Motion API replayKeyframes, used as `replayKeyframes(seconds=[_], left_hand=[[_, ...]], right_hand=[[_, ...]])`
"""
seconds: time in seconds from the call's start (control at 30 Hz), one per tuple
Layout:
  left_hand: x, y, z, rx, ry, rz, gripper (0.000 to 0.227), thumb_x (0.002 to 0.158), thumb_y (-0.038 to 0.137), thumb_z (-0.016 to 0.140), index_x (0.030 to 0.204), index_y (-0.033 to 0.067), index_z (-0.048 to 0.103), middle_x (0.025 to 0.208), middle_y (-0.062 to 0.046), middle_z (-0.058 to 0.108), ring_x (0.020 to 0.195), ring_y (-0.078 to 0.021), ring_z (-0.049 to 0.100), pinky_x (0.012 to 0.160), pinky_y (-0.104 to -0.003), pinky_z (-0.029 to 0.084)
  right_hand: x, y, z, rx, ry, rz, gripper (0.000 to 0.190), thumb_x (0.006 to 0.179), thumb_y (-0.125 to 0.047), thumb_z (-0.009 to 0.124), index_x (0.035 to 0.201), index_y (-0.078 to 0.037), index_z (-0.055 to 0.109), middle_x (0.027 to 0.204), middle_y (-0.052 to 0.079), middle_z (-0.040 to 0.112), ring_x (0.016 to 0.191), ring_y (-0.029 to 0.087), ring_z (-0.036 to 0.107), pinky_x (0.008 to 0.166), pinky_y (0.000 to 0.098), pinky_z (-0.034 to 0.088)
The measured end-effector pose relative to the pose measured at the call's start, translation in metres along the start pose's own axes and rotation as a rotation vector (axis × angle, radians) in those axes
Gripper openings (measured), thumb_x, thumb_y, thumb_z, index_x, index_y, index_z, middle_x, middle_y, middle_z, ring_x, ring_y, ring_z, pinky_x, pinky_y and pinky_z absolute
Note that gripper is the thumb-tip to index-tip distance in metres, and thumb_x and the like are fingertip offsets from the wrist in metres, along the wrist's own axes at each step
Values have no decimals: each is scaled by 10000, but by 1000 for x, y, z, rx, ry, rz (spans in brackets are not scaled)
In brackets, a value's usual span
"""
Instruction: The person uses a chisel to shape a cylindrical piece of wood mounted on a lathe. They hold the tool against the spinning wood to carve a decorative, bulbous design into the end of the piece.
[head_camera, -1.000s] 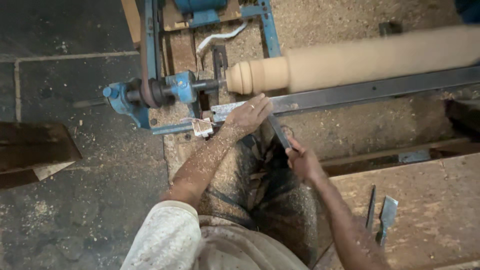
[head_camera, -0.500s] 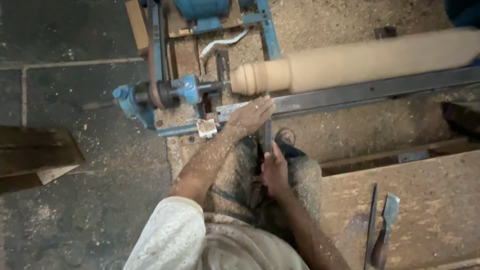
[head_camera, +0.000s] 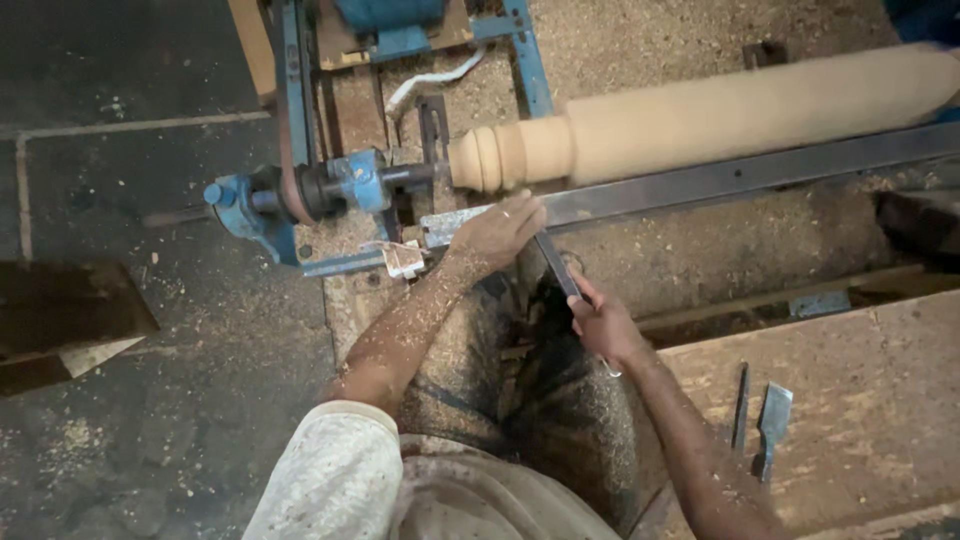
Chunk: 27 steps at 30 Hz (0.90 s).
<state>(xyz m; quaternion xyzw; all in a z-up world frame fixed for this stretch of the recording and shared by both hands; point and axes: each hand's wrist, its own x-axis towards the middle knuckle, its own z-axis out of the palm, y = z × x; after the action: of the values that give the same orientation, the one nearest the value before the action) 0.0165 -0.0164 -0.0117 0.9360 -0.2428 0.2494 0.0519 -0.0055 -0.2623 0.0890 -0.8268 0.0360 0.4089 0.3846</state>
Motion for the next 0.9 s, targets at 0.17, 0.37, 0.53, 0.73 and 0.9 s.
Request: replayKeyframes(seconds=[0.17,0.37,0.53,0.73,0.9], left_hand=[[0,1,-16,53,39,-11,470,951,155,556,1402,27,574,1379,-138,617,1364,-295,545,1129,-367,504],[1,2,-4,-4,-12,-43,468,909,181,544,1350,26,568,1364,-155,610,1350,-311,552,1114,-391,519],[-5,0,12,75,-3,26,377,1037,178,543,1362,-14,541,1385,-197,582,1363,-341,550,1179,-394,498],[-13,-1,29,-56,20,-11,449,987,227,565,1379,11,541,1419,-220,570,1362,-354,524,1118,-400,478],[-11,-7,19,-17,73,23,429,984,223,605,1351,3,581,1419,-196,576,1371,-343,529,1145,-409,489]], right_hand=[[31,28,-37,81,-119,-44,557,1019,-259,540,1563,-320,440,592,-33,514,419,102,412,392,297,350],[22,23,-8,177,-19,7,499,1025,-254,560,1523,-273,539,568,-22,499,406,110,377,382,304,302],[-18,-18,18,-66,133,183,470,1022,-322,571,1491,-355,558,560,-7,547,411,106,465,411,272,366],[-23,-19,77,695,25,-3,537,1008,-216,523,1541,-243,461,567,2,455,392,118,382,342,300,312],[-25,-10,99,635,97,-77,530,1015,-216,476,1542,-247,435,582,-10,460,395,108,385,337,299,326]])
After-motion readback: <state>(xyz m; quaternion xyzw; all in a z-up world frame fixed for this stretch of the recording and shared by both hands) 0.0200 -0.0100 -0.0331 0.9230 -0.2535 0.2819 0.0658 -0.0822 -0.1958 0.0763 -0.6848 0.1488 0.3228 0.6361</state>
